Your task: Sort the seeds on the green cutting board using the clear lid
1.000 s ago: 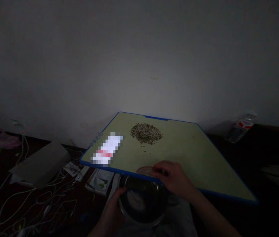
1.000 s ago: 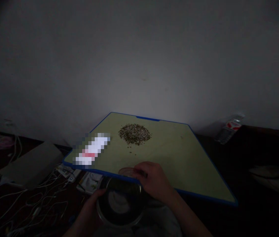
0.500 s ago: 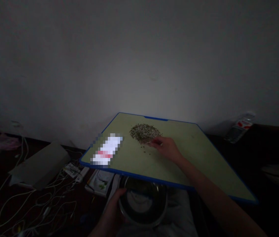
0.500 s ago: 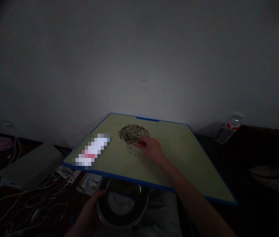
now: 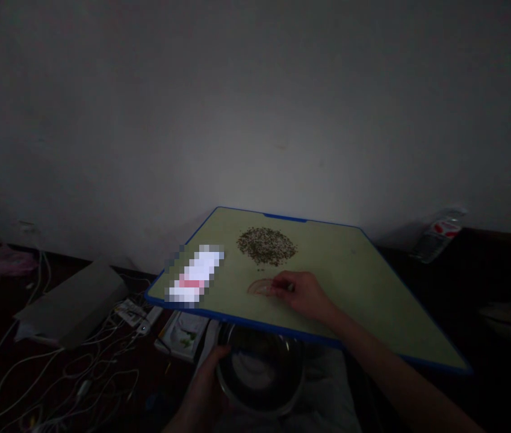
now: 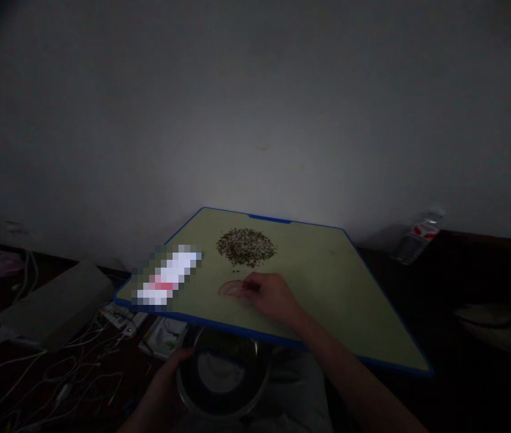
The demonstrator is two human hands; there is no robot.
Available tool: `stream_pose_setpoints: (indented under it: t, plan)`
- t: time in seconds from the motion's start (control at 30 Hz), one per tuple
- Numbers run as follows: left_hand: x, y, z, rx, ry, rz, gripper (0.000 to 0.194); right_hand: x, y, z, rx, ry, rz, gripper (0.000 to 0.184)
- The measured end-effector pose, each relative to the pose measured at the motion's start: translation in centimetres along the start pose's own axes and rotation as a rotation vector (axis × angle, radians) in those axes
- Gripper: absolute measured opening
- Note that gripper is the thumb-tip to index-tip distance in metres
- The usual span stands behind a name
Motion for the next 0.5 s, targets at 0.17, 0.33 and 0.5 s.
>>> stream_pose_setpoints:
  t: [0.17, 0.33, 0.5]
  plan:
    - [-0.3, -0.7, 0.6, -0.018, 0.035, 0.004, 0.017, -3.0, 3.0, -1.6, -0.08, -0.017, 0.023, 0.019]
    - [-0.2, -0.4, 0.4, -0.032, 0.015, -0.011, 0.016, -5.7, 5.9, -2.2, -0.053, 0.012, 0.044, 0.018]
    - [-0.4, -0.9, 0.3, -0.051, 0.093, -0.006, 0.014, -6.4, 7.6, -2.2, 0.017, 0.093, 0.041, 0.023]
Point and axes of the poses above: each hand's wrist, its own y-axis towards the middle knuckle, its own z-axis out of the palm, x = y × z, the point moved 9 cm from there along y, towards the middle knuckle, and after that the axes turned 1 degree about -y, right-handed, at the moved point
